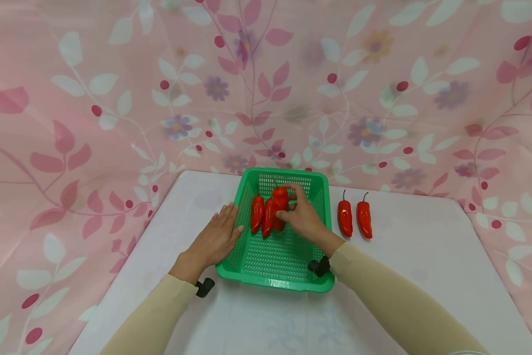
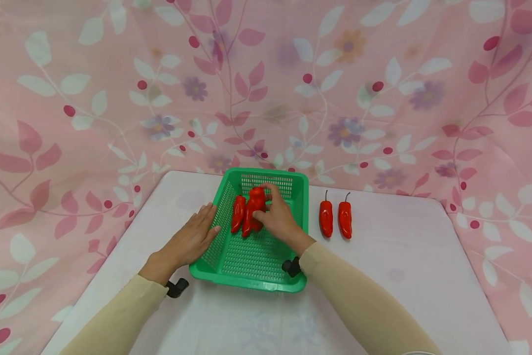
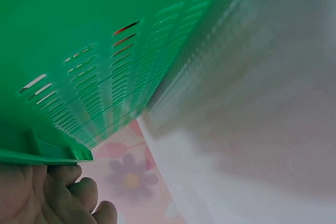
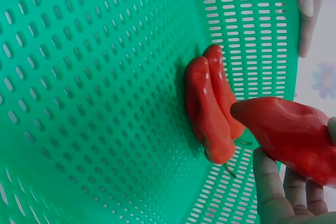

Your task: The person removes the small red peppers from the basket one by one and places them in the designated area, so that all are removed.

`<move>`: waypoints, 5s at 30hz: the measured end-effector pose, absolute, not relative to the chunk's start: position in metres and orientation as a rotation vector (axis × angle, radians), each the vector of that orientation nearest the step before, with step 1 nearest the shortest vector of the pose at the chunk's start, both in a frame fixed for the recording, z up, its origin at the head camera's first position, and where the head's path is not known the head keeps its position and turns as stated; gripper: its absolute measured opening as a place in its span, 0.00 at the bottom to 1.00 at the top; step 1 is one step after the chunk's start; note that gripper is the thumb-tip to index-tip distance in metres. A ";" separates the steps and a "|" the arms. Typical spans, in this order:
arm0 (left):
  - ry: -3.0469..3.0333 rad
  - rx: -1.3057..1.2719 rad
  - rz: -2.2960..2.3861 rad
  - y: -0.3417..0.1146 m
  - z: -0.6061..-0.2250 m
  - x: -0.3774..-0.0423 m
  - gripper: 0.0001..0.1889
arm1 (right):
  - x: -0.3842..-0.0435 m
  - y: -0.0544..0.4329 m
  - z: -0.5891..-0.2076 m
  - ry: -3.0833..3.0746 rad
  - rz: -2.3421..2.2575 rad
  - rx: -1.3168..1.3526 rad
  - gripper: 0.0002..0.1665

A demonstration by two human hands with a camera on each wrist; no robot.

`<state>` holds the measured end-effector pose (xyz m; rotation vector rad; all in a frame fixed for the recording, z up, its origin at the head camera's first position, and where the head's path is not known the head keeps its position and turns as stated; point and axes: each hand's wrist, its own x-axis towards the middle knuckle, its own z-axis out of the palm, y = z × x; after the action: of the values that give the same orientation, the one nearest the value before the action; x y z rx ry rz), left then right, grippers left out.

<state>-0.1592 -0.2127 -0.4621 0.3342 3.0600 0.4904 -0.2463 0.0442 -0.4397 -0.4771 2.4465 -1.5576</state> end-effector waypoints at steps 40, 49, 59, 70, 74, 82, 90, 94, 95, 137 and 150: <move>3.058 0.320 0.512 -0.211 -0.462 -0.158 0.38 | -0.248 0.092 -0.396 2.555 -1.621 -0.537 0.43; 3.069 0.324 0.507 -0.211 -0.461 -0.157 0.38 | -0.251 0.113 -0.398 2.558 -1.627 -0.523 0.43; 3.072 0.330 0.491 -0.211 -0.461 -0.157 0.38 | -0.253 0.140 -0.399 2.517 -1.662 -0.491 0.44; 3.057 0.312 0.491 -0.211 -0.460 -0.157 0.38 | -0.260 0.178 -0.403 2.507 -1.634 -0.398 0.47; 3.050 0.308 0.499 -0.210 -0.461 -0.158 0.38 | -0.263 0.192 -0.406 2.504 -1.635 -0.382 0.48; 3.055 0.302 0.522 -0.211 -0.461 -0.157 0.38 | -0.274 0.223 -0.414 2.497 -1.584 -0.298 0.50; 3.057 0.315 0.528 -0.211 -0.460 -0.157 0.38 | -0.287 0.248 -0.424 2.479 -1.534 -0.181 0.52; 3.061 0.316 0.524 -0.211 -0.460 -0.156 0.38 | -0.291 0.260 -0.428 2.525 -1.460 -0.131 0.53; 3.063 0.315 0.520 -0.211 -0.460 -0.157 0.38 | -0.292 0.263 -0.429 2.536 -1.437 -0.116 0.53; 3.111 0.378 0.377 -0.210 -0.461 -0.159 0.38 | -0.307 0.299 -0.477 2.445 -1.211 0.101 0.51; 3.098 0.355 0.432 -0.211 -0.461 -0.157 0.38 | -0.312 0.296 -0.495 2.522 -1.143 0.077 0.47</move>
<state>-0.1575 -0.2107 -0.4610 0.3547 3.0977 0.4315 -0.3123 0.2963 -0.4954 0.0772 2.5216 -1.1429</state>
